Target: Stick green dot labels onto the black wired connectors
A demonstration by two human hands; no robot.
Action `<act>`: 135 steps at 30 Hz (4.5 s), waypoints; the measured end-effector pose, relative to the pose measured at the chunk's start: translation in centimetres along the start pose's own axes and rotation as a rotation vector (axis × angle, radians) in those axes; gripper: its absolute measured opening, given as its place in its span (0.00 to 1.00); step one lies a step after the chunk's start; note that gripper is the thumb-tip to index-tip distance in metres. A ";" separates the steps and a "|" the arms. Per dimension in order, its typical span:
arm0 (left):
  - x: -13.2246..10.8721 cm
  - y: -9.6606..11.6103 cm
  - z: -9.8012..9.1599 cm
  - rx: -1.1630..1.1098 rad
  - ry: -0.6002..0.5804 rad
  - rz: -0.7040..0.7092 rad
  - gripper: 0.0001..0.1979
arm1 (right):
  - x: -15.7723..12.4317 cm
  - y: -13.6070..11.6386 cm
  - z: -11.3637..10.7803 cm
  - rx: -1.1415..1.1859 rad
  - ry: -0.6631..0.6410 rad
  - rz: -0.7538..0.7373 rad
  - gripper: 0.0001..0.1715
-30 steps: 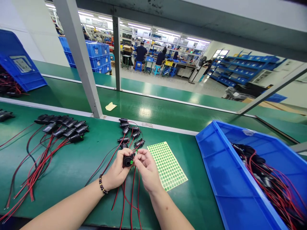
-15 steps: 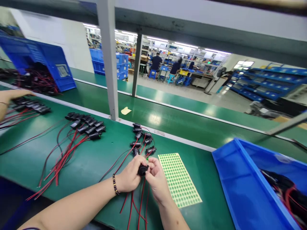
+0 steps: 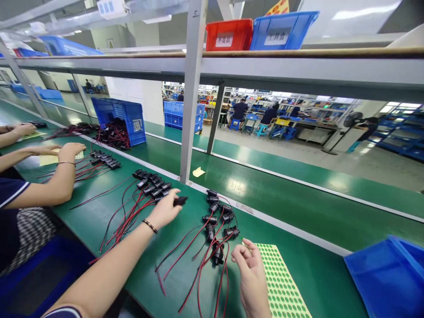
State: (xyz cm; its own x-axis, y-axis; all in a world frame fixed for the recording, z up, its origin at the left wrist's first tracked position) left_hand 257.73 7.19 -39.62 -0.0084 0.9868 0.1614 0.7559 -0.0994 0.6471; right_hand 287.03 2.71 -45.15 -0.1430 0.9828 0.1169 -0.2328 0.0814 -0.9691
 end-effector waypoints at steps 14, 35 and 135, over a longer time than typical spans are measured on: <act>3.7 -15.6 -10.0 0.471 0.139 -0.448 0.19 | -0.2 -0.3 1.1 -0.048 -0.072 0.009 0.23; 9.3 6.0 11.5 0.157 -0.211 -0.008 0.14 | 0.2 0.1 -1.6 -0.117 0.102 -0.093 0.17; -6.4 10.3 14.1 -0.542 -0.191 0.574 0.14 | -0.9 0.8 2.6 0.241 -0.095 0.025 0.07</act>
State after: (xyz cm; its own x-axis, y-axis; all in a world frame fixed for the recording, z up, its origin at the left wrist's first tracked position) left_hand 274.80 1.62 -44.52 0.4336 0.7630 0.4795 0.1862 -0.5965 0.7807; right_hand 284.45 1.47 -45.41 -0.2384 0.9632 0.1241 -0.4489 0.0040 -0.8936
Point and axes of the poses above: each hand's wrist, its own x-axis towards the middle knuckle, its own z-axis out of the palm, y = z × x, the point moved 8 cm from there along x, towards the middle knuckle, and after that the axes turned 12 degrees about -y, right-handed, at the moved point
